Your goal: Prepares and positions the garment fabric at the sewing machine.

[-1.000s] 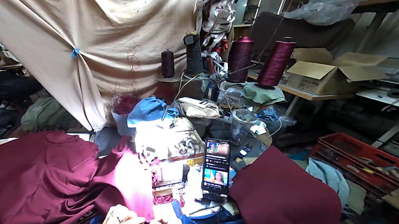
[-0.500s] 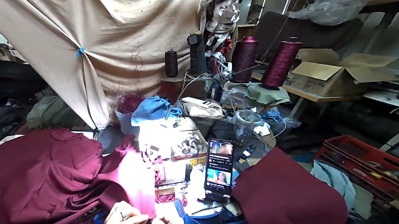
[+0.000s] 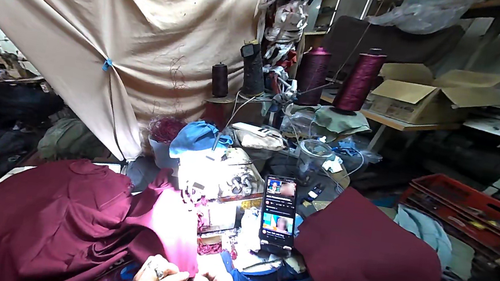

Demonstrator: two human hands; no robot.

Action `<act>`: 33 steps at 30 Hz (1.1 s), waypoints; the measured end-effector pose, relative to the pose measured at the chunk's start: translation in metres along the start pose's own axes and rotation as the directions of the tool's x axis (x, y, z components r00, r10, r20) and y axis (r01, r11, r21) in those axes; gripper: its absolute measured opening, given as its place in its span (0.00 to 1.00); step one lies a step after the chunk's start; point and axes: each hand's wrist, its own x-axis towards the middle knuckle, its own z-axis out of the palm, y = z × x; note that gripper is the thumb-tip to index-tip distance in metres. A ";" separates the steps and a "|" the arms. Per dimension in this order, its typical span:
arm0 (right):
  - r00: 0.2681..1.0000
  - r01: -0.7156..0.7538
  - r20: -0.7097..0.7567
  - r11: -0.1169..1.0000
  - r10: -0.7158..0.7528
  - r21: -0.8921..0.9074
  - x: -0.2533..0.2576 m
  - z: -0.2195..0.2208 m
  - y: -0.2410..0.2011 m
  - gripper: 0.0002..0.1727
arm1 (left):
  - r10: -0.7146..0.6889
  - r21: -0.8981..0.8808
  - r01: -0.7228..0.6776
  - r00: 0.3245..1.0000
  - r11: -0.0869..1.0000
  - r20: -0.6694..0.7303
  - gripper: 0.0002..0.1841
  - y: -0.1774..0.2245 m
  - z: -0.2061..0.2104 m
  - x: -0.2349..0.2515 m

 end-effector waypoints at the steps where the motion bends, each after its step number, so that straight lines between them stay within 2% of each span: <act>1: 1.000 0.000 0.004 1.000 0.000 0.001 0.000 0.000 0.000 0.06 | -0.007 0.004 0.007 1.000 1.000 0.005 0.04 0.001 0.000 0.000; 24: 1.000 0.007 0.004 1.000 -0.007 0.012 0.001 0.000 0.002 0.07 | -0.008 -0.025 0.008 1.000 1.000 0.000 0.04 0.000 0.002 -0.003; 29: 0.999 0.026 -0.019 1.000 -0.026 -0.003 0.000 -0.004 0.002 0.05 | -0.072 -0.067 0.072 0.997 0.995 0.003 0.05 0.023 -0.016 0.014; 33: 1.000 0.020 -0.022 1.000 -0.020 0.005 -0.001 -0.003 0.002 0.05 | -0.016 -0.046 0.015 1.000 0.999 -0.008 0.04 0.012 -0.010 0.008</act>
